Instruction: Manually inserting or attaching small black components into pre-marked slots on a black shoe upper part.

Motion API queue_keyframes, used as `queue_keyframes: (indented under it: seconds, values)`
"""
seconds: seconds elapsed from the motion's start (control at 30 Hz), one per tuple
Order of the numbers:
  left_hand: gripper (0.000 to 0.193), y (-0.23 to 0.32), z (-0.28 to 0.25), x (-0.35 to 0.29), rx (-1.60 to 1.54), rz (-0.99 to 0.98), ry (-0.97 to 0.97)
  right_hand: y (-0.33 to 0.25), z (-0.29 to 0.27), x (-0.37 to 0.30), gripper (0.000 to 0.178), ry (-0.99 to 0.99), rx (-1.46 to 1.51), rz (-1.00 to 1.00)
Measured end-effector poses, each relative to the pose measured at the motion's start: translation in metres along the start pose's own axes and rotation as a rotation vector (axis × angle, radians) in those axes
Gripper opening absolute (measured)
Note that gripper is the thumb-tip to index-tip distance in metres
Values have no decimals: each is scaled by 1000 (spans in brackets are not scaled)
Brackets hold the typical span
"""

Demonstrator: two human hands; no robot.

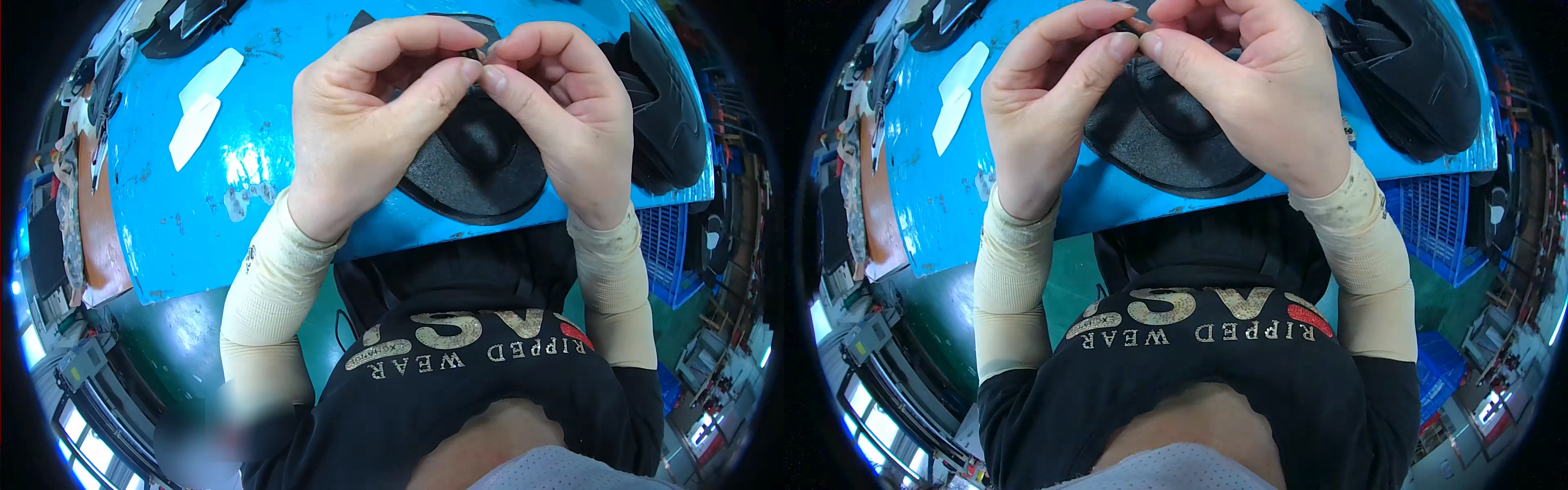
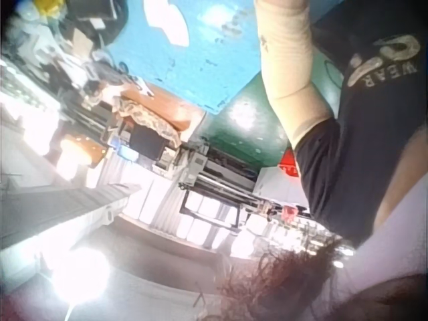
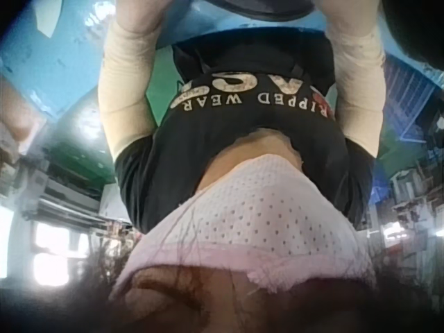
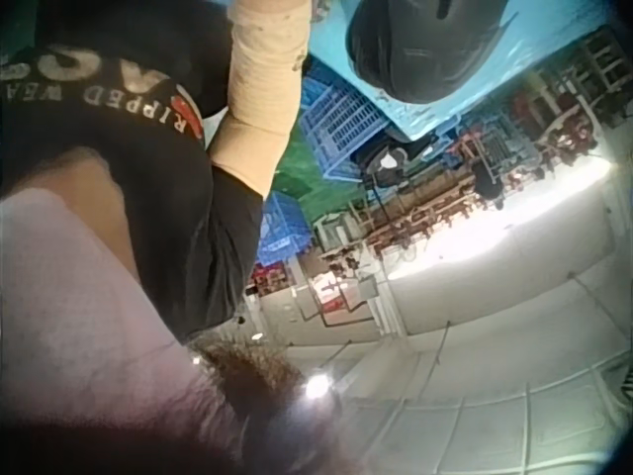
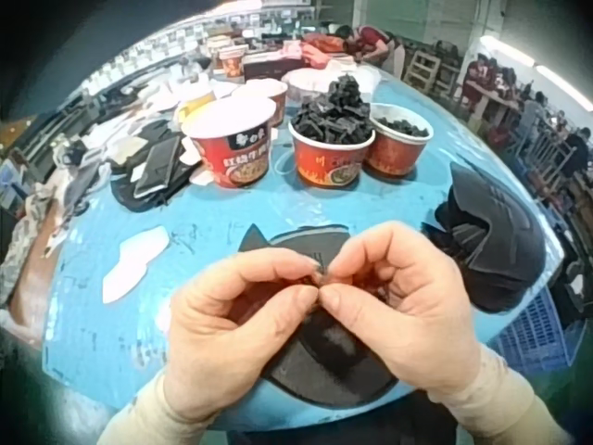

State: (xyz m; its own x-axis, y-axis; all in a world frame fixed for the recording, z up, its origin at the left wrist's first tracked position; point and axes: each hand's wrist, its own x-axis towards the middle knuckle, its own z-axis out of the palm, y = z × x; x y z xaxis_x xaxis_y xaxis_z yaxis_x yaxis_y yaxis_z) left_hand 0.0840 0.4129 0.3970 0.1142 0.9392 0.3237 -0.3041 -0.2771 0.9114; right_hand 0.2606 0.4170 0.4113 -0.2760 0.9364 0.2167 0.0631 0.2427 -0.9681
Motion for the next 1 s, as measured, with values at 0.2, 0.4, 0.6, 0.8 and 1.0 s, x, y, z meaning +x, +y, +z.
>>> queue_keyframes:
  seconds: [0.2, 0.4, 0.6, 0.8, 1.0]
  values:
    - [20, 5, 2, 1, 42, -69, 38, 3, -1, -3, 18, 44, 203, 43]
    - [17, -3, -8, 1, 254, 113, 55, 1, -6, 0, 14, 4, 317, 107]
    - [8, 38, 2, 12, 732, -178, 119, 20, -16, 8, 17, -73, -413, -143]
    - [13, 10, -13, 3, 1056, 145, -48, 16, -2, 10, 20, -93, -633, -272]
    - [11, 7, -13, 2, 1087, 135, -91, 14, -2, 11, 21, -124, -734, -284]
